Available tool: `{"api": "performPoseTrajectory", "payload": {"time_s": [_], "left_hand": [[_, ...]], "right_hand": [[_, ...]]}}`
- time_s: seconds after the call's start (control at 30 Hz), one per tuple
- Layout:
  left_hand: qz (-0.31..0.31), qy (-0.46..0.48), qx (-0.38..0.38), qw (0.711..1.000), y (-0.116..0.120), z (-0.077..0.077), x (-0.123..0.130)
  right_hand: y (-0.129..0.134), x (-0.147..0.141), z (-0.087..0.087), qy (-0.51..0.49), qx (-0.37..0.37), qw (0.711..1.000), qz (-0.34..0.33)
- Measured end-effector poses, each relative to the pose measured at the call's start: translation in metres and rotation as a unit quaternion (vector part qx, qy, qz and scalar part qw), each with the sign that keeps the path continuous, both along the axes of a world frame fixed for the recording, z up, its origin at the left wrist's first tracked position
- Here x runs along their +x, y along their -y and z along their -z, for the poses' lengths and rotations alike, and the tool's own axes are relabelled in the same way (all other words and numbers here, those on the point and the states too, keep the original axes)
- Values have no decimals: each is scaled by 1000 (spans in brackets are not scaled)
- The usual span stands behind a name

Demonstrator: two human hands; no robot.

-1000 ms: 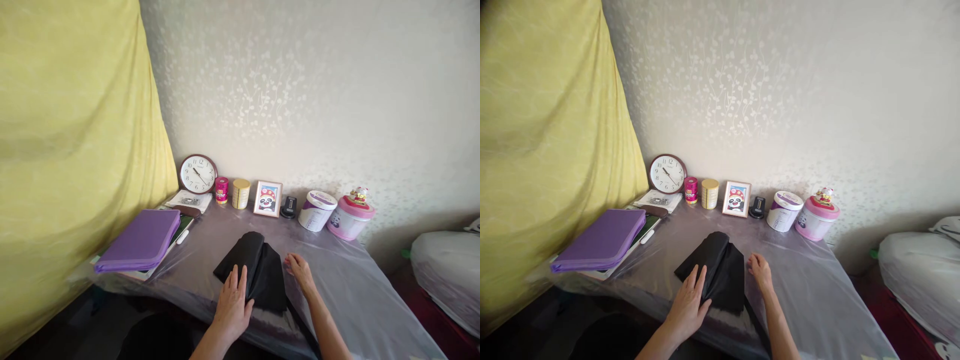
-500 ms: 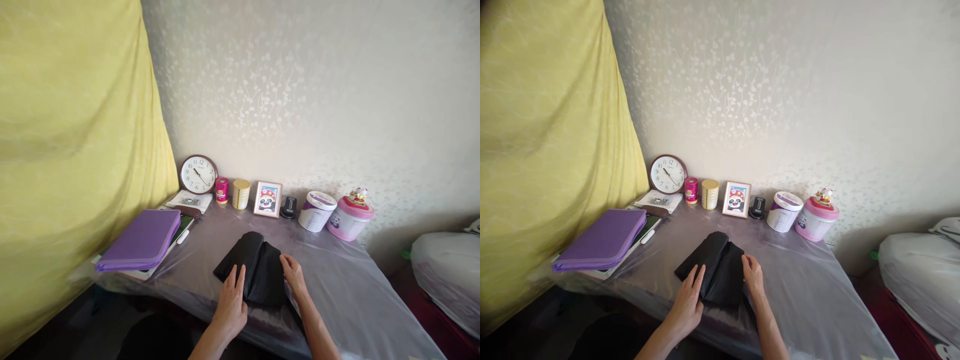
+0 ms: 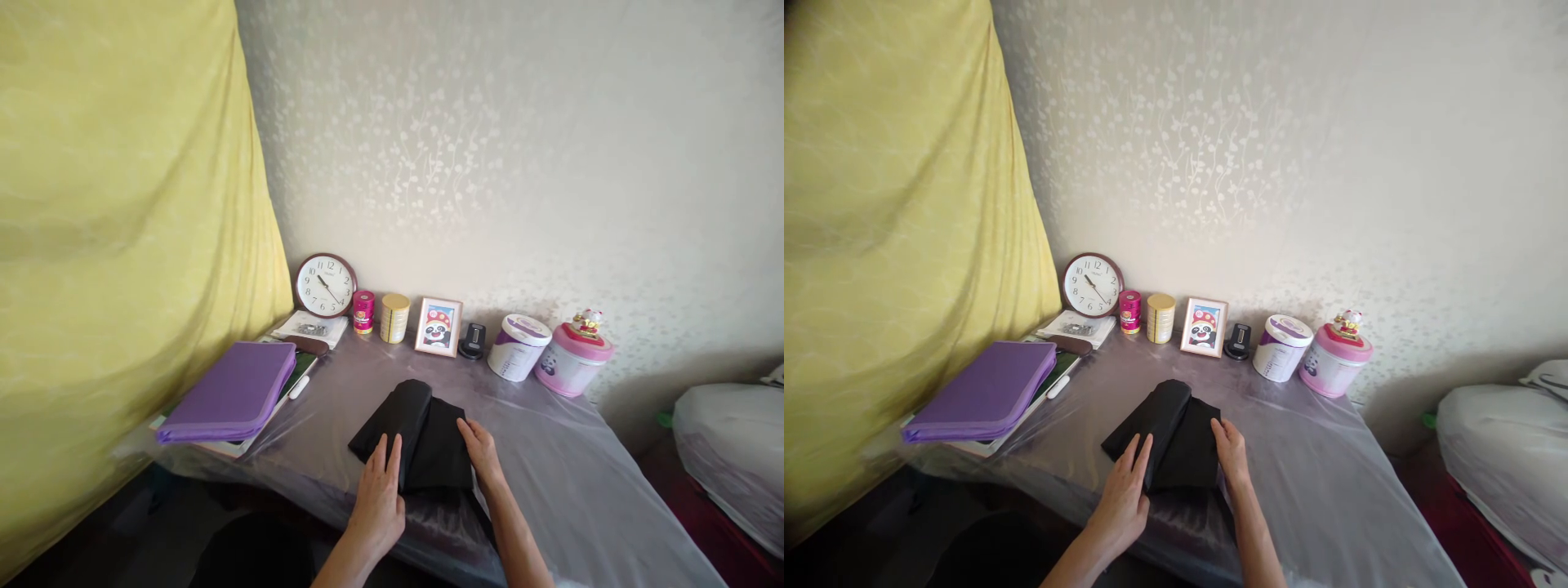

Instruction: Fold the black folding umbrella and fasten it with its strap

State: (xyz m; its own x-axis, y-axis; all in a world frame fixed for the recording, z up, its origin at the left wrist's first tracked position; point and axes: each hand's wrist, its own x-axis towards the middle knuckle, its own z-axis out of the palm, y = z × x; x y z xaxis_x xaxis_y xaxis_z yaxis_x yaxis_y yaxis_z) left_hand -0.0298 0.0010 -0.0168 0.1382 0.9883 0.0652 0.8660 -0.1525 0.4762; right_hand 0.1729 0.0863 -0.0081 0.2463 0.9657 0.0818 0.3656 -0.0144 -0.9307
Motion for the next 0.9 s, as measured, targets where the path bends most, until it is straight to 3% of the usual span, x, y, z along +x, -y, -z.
{"api": "performPoseTrajectory", "payload": {"time_s": [0.17, 0.5, 0.67, 0.9], "left_hand": [[2, -5, -31, 1000, -3, -2, 1], [0, -27, -26, 999, 0, -6, 2], [-4, -43, -23, 999, -1, -5, 3], [-3, -45, -16, 999, -1, 3, 3]], "right_hand": [[0, -9, -9, -134, 5, 991, -21], [-19, -51, -39, -122, 7, 992, -36], [-36, -75, -35, -134, -21, 989, -53], [-51, -98, -24, -34, -58, 997, -50]]}}
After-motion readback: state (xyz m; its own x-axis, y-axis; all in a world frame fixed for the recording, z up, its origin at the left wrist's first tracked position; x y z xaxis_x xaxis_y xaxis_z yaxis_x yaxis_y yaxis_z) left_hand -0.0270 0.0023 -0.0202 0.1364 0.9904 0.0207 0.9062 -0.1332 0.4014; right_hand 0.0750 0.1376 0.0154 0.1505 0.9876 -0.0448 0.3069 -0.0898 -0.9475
